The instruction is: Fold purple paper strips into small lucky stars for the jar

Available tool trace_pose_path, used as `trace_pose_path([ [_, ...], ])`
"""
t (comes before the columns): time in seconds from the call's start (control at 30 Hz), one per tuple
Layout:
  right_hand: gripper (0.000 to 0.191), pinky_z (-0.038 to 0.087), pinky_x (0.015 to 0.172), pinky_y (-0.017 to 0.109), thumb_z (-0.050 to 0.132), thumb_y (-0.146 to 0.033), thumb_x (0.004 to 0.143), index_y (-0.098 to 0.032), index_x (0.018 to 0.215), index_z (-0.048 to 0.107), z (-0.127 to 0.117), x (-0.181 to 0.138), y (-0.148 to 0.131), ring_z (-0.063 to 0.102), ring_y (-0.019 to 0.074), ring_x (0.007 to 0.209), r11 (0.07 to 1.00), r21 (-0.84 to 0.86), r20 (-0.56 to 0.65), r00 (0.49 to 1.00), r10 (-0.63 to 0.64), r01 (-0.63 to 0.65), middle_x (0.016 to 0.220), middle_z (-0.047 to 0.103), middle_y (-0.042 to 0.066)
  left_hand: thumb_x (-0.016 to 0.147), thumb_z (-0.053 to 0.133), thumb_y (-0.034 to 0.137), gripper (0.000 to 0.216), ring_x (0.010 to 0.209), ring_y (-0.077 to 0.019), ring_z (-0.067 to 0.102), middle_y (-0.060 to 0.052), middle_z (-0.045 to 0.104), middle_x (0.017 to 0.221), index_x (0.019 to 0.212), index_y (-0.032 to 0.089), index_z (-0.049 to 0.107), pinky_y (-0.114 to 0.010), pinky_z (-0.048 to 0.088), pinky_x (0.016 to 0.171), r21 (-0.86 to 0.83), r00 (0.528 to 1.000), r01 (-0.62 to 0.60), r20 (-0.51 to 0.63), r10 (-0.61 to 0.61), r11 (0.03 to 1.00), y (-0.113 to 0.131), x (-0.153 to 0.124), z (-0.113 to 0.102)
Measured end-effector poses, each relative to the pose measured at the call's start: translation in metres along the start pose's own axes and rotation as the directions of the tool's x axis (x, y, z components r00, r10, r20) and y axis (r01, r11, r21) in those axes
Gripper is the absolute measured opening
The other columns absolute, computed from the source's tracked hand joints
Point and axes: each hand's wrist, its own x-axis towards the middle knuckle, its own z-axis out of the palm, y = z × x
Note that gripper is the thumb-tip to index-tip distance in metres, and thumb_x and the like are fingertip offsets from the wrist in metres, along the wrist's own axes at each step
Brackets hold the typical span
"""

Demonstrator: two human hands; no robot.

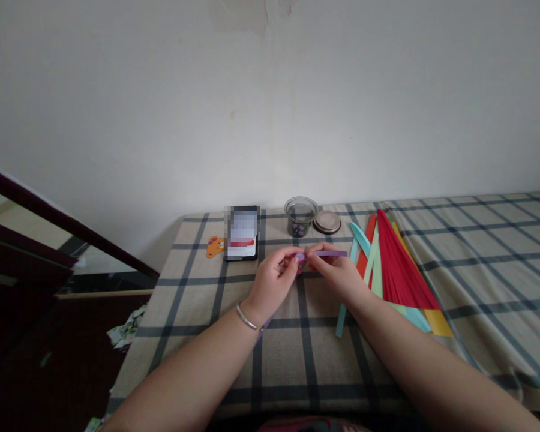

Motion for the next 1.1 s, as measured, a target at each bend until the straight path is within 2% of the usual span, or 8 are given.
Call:
trace_pose_path([
  [0.3, 0.027, 0.042, 0.057, 0.026, 0.063, -0.045, 0.072, -0.019, 0.072, 0.058, 0.0, 0.001, 0.001, 0.051, 0.0125, 0.058, 1.0, 0.008, 0.02, 0.999, 0.025, -0.026, 0.063, 0.055, -0.001, 0.087, 0.051, 0.027, 0.022, 0.073, -0.011, 0.064, -0.006, 0.068, 0.095, 0.102, 0.016, 0.061, -0.023, 0.055, 0.072, -0.133, 0.997, 0.078, 0.024, -0.076, 0.988, 0.003, 0.001, 0.0],
  [0.5, 0.026, 0.042, 0.059, 0.026, 0.064, -0.046, 0.071, -0.02, 0.074, 0.059, 0.0, 0.001, 0.003, 0.052, 0.0122, 0.059, 0.994, 0.089, 0.064, 0.996, 0.056, -0.062, 0.065, 0.057, -0.002, 0.085, 0.053, 0.027, 0.021, 0.071, -0.0113, 0.064, -0.006, 0.069, 0.09, 0.099, 0.015, 0.063, -0.024, 0.055, 0.07, -0.209, 0.993, 0.121, 0.016, -0.12, 0.971, 0.009, 0.001, 0.001],
  [0.7, 0.025, 0.043, 0.059, 0.026, 0.064, -0.044, 0.072, -0.02, 0.073, 0.059, -0.001, 0.001, 0.004, 0.053, 0.0125, 0.059, 0.995, 0.075, 0.052, 0.997, 0.065, -0.068, 0.065, 0.058, -0.002, 0.085, 0.054, 0.028, 0.021, 0.073, -0.0118, 0.065, -0.006, 0.07, 0.091, 0.1, 0.016, 0.064, -0.024, 0.055, 0.072, -0.213, 0.992, 0.124, 0.034, -0.119, 0.969, 0.005, 0.001, 0.001],
  [0.8, 0.024, 0.044, 0.058, 0.026, 0.064, -0.044, 0.071, -0.021, 0.072, 0.06, -0.001, 0.002, 0.004, 0.054, 0.0127, 0.059, 0.994, 0.077, 0.05, 0.996, 0.072, -0.075, 0.065, 0.059, -0.002, 0.086, 0.052, 0.029, 0.022, 0.079, -0.0137, 0.067, -0.007, 0.07, 0.096, 0.102, 0.017, 0.063, -0.027, 0.056, 0.075, -0.137, 0.997, 0.075, 0.029, -0.072, 0.988, 0.003, 0.0, 0.0],
  [0.9, 0.023, 0.046, 0.061, 0.027, 0.065, -0.043, 0.071, -0.021, 0.078, 0.063, -0.003, 0.003, 0.008, 0.058, 0.0146, 0.065, 0.995, 0.068, 0.058, 0.996, 0.075, -0.078, 0.071, 0.064, 0.0, 0.087, 0.051, 0.027, 0.021, 0.089, -0.0151, 0.066, -0.006, 0.069, 0.101, 0.102, 0.019, 0.064, -0.029, 0.054, 0.083, 0.054, 0.999, -0.03, -0.019, 0.031, 0.998, 0.003, 0.001, -0.002],
  [1.0, 0.022, 0.048, 0.067, 0.03, 0.066, -0.04, 0.071, -0.02, 0.081, 0.065, -0.003, 0.004, 0.01, 0.061, 0.0164, 0.073, 0.998, 0.05, 0.07, 0.997, 0.023, -0.026, 0.078, 0.066, 0.002, 0.087, 0.051, 0.024, 0.019, 0.091, -0.0145, 0.065, -0.005, 0.07, 0.1, 0.101, 0.019, 0.064, -0.028, 0.053, 0.083, 0.209, 0.991, -0.115, -0.045, 0.127, 0.971, 0.003, 0.001, -0.003],
  [1.1, 0.018, 0.049, 0.068, 0.03, 0.066, -0.037, 0.071, -0.02, 0.078, 0.064, -0.003, 0.004, 0.01, 0.061, 0.0167, 0.073, 0.999, 0.005, 0.029, 0.999, -0.045, 0.045, 0.079, 0.066, 0.003, 0.087, 0.052, 0.023, 0.019, 0.089, -0.0141, 0.066, -0.005, 0.07, 0.099, 0.101, 0.019, 0.063, -0.027, 0.054, 0.081, 0.247, 0.987, -0.14, -0.043, 0.156, 0.959, 0.003, 0.001, -0.004],
])
